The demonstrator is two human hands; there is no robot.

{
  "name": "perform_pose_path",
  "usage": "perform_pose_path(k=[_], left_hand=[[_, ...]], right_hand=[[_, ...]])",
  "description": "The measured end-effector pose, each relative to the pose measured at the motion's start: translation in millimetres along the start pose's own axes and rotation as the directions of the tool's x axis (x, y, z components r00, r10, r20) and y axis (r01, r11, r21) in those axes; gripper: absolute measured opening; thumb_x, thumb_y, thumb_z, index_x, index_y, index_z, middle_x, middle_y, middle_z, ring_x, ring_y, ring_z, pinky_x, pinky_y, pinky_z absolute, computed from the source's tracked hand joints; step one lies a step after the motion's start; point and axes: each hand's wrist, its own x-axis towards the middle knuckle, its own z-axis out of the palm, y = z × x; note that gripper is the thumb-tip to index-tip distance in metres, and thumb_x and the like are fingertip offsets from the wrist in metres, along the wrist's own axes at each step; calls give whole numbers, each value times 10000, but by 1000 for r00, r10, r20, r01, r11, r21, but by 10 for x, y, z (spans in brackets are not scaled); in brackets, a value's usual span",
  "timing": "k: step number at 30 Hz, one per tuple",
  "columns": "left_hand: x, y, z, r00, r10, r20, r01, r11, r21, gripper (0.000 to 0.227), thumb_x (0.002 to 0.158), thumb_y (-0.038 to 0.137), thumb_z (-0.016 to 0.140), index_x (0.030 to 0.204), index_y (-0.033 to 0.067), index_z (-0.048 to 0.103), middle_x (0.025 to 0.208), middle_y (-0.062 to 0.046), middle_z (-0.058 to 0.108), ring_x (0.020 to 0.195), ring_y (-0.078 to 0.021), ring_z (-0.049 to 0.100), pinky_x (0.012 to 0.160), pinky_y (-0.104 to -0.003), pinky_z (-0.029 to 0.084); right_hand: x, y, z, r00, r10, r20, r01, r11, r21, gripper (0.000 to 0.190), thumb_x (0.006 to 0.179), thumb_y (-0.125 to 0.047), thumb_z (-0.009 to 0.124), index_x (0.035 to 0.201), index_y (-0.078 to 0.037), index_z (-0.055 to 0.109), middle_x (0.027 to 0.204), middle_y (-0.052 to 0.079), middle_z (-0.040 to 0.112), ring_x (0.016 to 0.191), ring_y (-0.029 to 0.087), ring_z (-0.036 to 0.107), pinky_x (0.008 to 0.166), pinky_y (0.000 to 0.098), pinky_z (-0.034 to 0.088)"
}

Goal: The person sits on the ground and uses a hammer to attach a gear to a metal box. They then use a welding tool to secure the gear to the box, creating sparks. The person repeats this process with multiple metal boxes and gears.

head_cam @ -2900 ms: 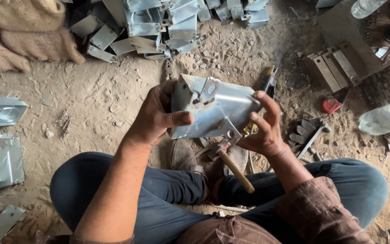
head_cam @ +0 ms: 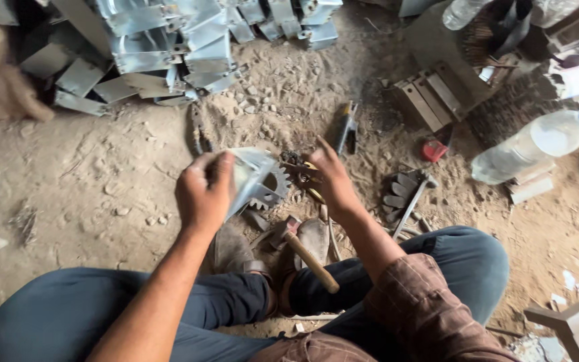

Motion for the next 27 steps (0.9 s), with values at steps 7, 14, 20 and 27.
perform_pose_path(k=[7, 14, 20, 27], left_hand=[[126, -353, 173, 929, -348, -130, 327, 932, -154, 546, 1039, 495, 567, 895, -9, 720, 819, -123, 731, 742, -233, 650, 670, -398, 487], [211, -560, 284, 862, -477, -170, 395, 844, -363, 610, 1008, 540, 525, 1091, -34, 713, 1060, -163, 761, 915, -270, 707, 784, -401, 551], [352, -655, 303, 798, -603, -11, 587, 782, -209, 635, 1044, 539, 474, 1050, -50, 711, 945, -206, 723, 818, -333, 667, 694, -464, 509], [404, -910, 336, 836, -546, -45, 519, 815, -258, 514, 1021, 500, 509, 891, 32, 678, 744, -22, 640, 686, -163, 555, 609, -361, 442]], right_hand=[[139, -35, -321, 996, -60, 67, -16, 615, 789, 1099, 952, -856, 291, 1590, 36, 360, 1159, 187, 754, 743, 175, 702, 520, 251, 501], [1028, 603, -821, 950, 273, -154, -248, 955, 161, 534, 1005, -472, 607, 1298, -26, 581, 958, 82, 728, 775, 187, 700, 636, 341, 553], [1867, 1218, -1496, 900, 46, -434, -308, 772, -556, 390, 897, -386, 742, 1116, -63, 746, 931, 107, 736, 853, 254, 711, 796, 425, 596], [2592, 1712, -1776, 764, -371, -528, -366, 425, -828, 805, 822, -463, 853, 1352, 7, 471, 1206, 305, 613, 1117, 491, 609, 963, 518, 496]])
